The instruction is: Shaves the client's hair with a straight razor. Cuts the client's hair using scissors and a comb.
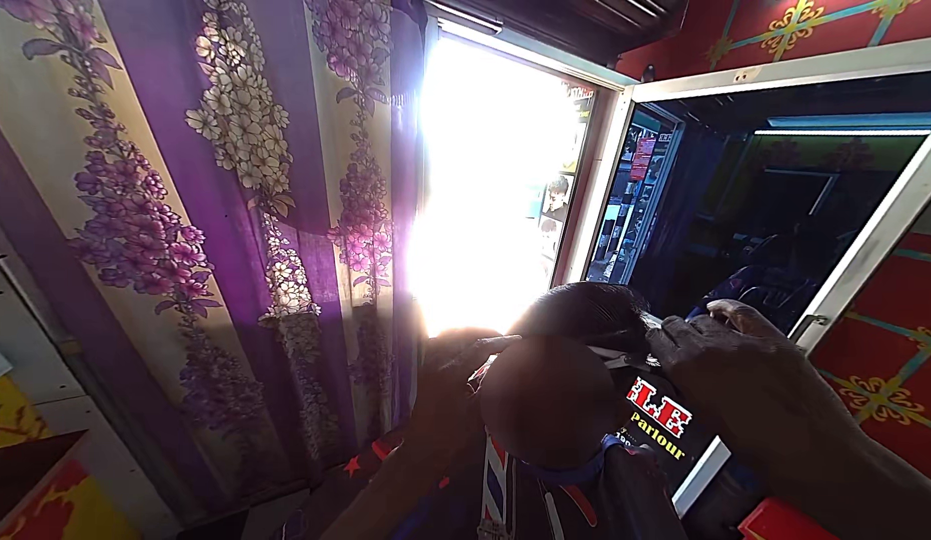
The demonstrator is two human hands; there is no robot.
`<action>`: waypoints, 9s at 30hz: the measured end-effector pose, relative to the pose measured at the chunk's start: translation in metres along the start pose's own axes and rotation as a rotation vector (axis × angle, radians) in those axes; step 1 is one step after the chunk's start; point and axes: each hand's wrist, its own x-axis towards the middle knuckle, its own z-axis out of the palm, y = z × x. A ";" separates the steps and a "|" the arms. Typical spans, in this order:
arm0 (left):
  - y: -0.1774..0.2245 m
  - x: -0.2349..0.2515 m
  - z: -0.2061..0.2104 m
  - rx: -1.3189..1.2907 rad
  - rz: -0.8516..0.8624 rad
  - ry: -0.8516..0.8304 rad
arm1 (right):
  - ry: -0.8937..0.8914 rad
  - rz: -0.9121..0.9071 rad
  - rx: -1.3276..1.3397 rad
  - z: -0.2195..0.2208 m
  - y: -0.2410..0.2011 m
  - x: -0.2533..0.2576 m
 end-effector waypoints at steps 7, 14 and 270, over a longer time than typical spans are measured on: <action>-0.001 0.002 0.000 -0.015 0.012 0.010 | 0.010 -0.011 0.002 0.003 -0.001 0.000; 0.000 0.002 0.000 0.000 -0.007 0.008 | 0.020 0.006 -0.014 0.006 -0.002 0.002; 0.061 0.009 -0.015 0.256 0.131 -0.049 | 0.020 0.671 1.442 0.190 -0.068 -0.257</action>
